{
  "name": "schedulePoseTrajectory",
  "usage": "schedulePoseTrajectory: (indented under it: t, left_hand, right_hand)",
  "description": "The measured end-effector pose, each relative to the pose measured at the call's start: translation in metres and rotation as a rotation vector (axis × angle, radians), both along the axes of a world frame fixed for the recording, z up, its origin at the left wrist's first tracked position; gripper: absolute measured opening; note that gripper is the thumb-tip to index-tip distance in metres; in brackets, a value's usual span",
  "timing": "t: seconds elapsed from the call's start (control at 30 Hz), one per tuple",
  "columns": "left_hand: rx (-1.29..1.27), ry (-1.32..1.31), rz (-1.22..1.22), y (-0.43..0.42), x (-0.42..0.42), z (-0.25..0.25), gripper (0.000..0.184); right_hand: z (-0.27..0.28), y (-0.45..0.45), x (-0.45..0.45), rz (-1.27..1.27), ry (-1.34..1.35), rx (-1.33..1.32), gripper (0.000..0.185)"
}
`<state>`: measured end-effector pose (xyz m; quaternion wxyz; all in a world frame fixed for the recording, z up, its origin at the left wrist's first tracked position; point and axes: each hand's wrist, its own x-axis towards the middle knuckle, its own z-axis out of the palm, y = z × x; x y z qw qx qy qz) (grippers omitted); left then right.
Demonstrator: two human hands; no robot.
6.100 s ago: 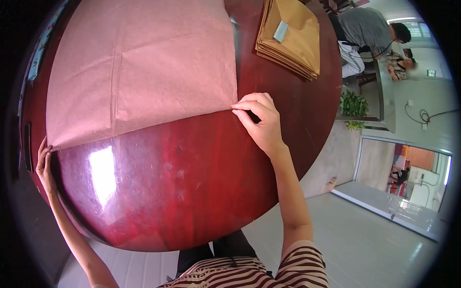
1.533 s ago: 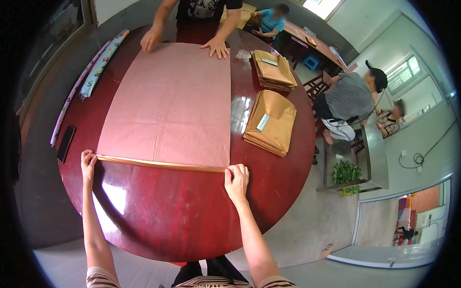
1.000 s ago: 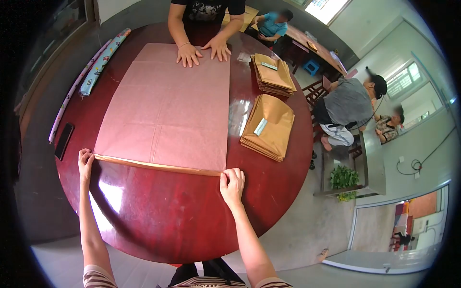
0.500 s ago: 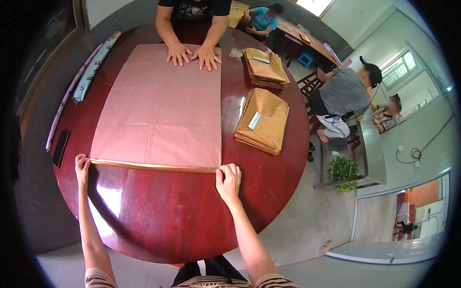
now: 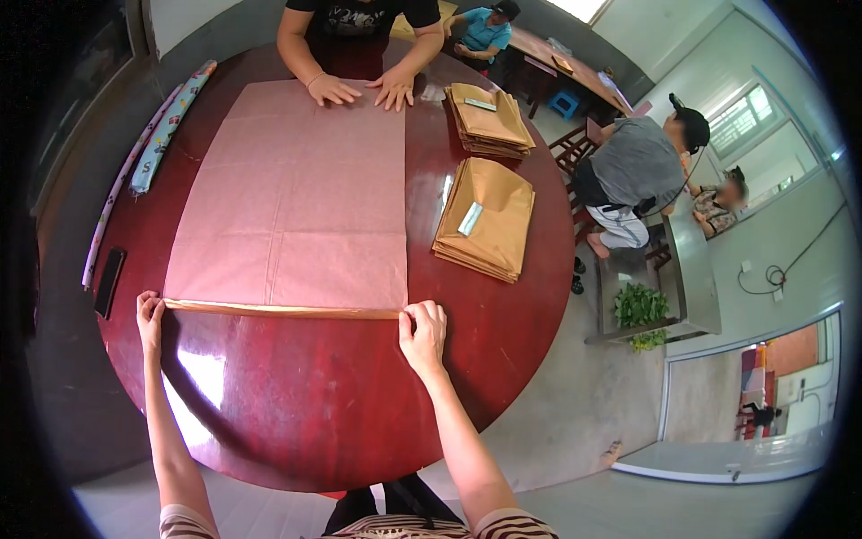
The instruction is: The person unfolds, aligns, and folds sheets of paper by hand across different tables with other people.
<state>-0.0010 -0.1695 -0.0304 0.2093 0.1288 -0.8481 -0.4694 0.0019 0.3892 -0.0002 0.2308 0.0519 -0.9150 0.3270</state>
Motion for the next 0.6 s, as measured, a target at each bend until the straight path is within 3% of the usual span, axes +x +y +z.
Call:
schedulePoseTrajectory:
  t: [0.6]
  left_hand:
    - [0.021, -0.026, 0.010, 0.0060, 0.0018, 0.0055, 0.013]
  right_hand:
    - [-0.0009, 0.0011, -0.0004, 0.018, -0.009, -0.012, 0.009]
